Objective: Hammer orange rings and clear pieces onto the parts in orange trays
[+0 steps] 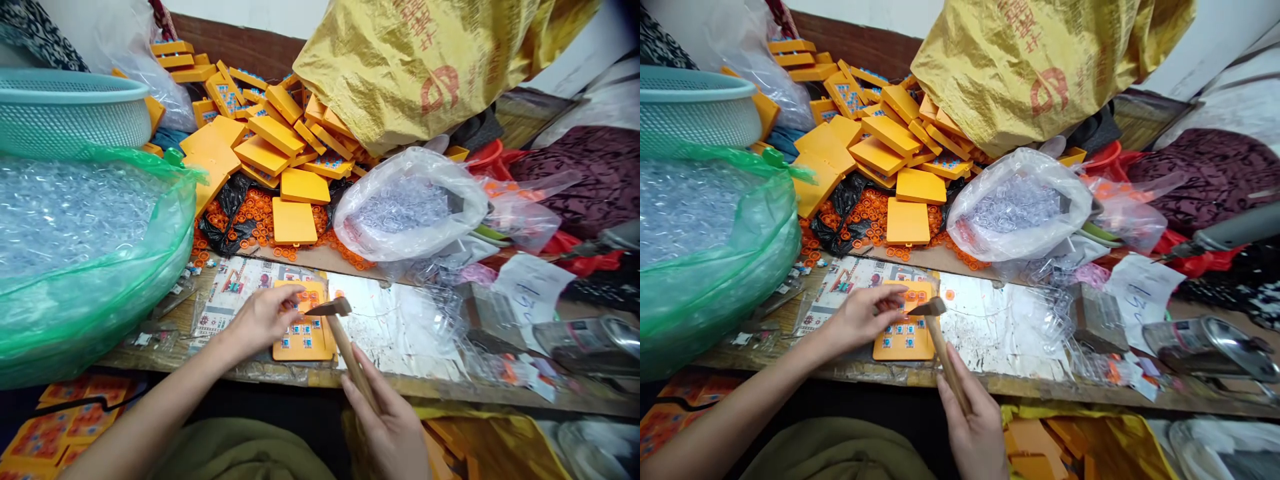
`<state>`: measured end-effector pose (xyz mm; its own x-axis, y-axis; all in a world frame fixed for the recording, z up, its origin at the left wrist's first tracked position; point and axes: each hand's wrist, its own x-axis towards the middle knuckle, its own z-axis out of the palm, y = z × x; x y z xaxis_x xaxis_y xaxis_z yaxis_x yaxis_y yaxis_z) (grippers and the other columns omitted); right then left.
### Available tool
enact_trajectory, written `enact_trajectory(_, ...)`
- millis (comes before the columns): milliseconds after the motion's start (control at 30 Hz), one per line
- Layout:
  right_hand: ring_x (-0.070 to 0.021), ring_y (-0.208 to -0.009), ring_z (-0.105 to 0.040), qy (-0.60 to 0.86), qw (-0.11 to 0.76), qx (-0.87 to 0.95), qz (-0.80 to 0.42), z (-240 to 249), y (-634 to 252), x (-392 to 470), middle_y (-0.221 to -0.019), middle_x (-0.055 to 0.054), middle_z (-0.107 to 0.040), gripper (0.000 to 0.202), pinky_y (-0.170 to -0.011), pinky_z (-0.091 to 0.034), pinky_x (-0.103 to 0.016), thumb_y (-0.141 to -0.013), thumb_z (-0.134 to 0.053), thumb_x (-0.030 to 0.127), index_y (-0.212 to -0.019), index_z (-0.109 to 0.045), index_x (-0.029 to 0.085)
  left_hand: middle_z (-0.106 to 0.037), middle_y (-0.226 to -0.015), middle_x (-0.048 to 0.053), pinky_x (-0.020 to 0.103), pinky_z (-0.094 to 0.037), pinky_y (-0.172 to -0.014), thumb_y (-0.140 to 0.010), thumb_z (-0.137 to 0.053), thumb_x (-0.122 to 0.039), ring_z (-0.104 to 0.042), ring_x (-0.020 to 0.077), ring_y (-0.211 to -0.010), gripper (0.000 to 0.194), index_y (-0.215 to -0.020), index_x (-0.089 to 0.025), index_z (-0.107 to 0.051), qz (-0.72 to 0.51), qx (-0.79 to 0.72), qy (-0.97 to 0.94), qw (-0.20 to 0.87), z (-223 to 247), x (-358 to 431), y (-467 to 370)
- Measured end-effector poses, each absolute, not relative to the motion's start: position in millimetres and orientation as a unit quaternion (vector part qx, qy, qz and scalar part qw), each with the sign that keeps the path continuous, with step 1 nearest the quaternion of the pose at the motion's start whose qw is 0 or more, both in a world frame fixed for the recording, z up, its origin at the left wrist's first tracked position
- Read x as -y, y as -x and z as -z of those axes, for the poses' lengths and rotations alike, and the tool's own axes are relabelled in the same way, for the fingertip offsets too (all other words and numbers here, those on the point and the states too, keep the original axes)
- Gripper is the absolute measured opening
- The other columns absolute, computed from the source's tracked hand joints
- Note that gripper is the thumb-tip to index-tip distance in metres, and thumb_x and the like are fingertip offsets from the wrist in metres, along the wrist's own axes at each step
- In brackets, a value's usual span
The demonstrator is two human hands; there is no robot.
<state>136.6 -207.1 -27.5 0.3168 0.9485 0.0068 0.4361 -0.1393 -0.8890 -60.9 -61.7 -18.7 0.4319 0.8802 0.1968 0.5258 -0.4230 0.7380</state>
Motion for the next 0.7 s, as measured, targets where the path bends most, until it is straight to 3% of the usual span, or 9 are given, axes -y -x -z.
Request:
enact_trajectory(100,-0.0258,-0.106,-0.065,0.720,0.476,0.371,-0.342,33,-137,201,-0.121,-0.007,-0.066,0.054,-0.087,-0.055,-0.033,-0.072,-0.073,0.039,-0.122,-0.064,0.020,-0.073,-0.101,0.007,0.034,-0.054,-0.085,-0.082,-0.055,-0.014,-0.068,0.0192,-0.090,0.021,-0.098,-0.017,-0.069,-0.325,-0.490,-0.785,0.195,22,23,66)
enact_trajectory(167,-0.0244,-0.099,-0.067,0.716,0.513,0.320,-0.348,35,-133,196,-0.119,-0.008,-0.067,0.063,-0.075,-0.058,-0.029,-0.070,-0.075,0.041,-0.127,-0.060,0.020,-0.073,-0.098,0.008,0.038,-0.051,-0.090,-0.079,-0.059,-0.014,-0.067,0.0224,-0.094,0.016,-0.089,-0.017,-0.071,-0.311,-0.510,-0.784,0.170,22,-2,65)
enact_trajectory(233,-0.0185,-0.076,-0.068,0.705,0.538,0.292,-0.357,36,-129,192,-0.108,-0.008,-0.071,0.068,-0.056,-0.056,-0.023,-0.069,-0.075,0.043,-0.130,-0.056,0.021,-0.074,-0.092,0.008,0.039,-0.051,-0.089,-0.075,-0.064,-0.013,-0.067,0.0238,-0.092,0.012,-0.084,-0.017,-0.072,-0.293,-0.514,-0.786,0.177,21,-18,63)
enact_trajectory(333,-0.0066,-0.045,-0.049,0.692,0.556,0.266,-0.376,35,-127,189,-0.087,-0.004,-0.072,0.072,-0.037,-0.041,-0.018,-0.069,-0.076,0.043,-0.133,-0.053,0.021,-0.075,-0.087,0.006,0.033,-0.053,-0.080,-0.075,-0.063,-0.013,-0.068,0.0206,-0.082,0.014,-0.085,-0.017,-0.072,-0.275,-0.510,-0.790,0.199,18,-16,68)
enact_trajectory(400,-0.0049,-0.040,-0.040,0.681,0.560,0.261,-0.395,36,-129,188,-0.076,-0.001,-0.069,0.076,-0.035,-0.036,-0.018,-0.068,-0.077,0.042,-0.135,-0.051,0.020,-0.074,-0.081,0.003,0.029,-0.054,-0.070,-0.076,-0.063,-0.015,-0.067,0.0174,-0.072,0.013,-0.085,-0.018,-0.072,-0.256,-0.506,-0.790,0.233,19,-3,80)
enact_trajectory(467,-0.0062,-0.041,-0.041,0.673,0.556,0.264,-0.410,36,-133,188,-0.072,-0.001,-0.067,0.079,-0.035,-0.037,-0.019,-0.067,-0.078,0.042,-0.137,-0.049,0.019,-0.072,-0.076,0.002,0.027,-0.053,-0.066,-0.077,-0.061,-0.016,-0.065,0.0160,-0.069,0.011,-0.081,-0.019,-0.072,-0.242,-0.498,-0.793,0.255,25,14,94)
enact_trajectory(633,-0.0057,-0.040,-0.040,0.682,0.536,0.287,-0.407,38,-134,185,-0.076,-0.001,-0.069,0.076,-0.034,-0.036,-0.019,-0.067,-0.077,0.044,-0.135,-0.051,0.021,-0.065,-0.088,0.006,0.029,-0.052,-0.075,-0.085,-0.052,-0.020,-0.063,0.0175,-0.080,0.021,-0.092,-0.017,-0.072,-0.258,-0.487,-0.811,0.196,44,36,110)
enact_trajectory(700,-0.0072,-0.042,-0.046,0.694,0.518,0.305,-0.396,38,-132,186,-0.085,-0.004,-0.072,0.071,-0.035,-0.040,-0.019,-0.068,-0.076,0.045,-0.132,-0.054,0.021,-0.066,-0.091,0.007,0.032,-0.052,-0.077,-0.085,-0.052,-0.019,-0.062,0.0189,-0.083,0.022,-0.096,-0.017,-0.071,-0.248,-0.484,-0.818,0.190,47,37,108)
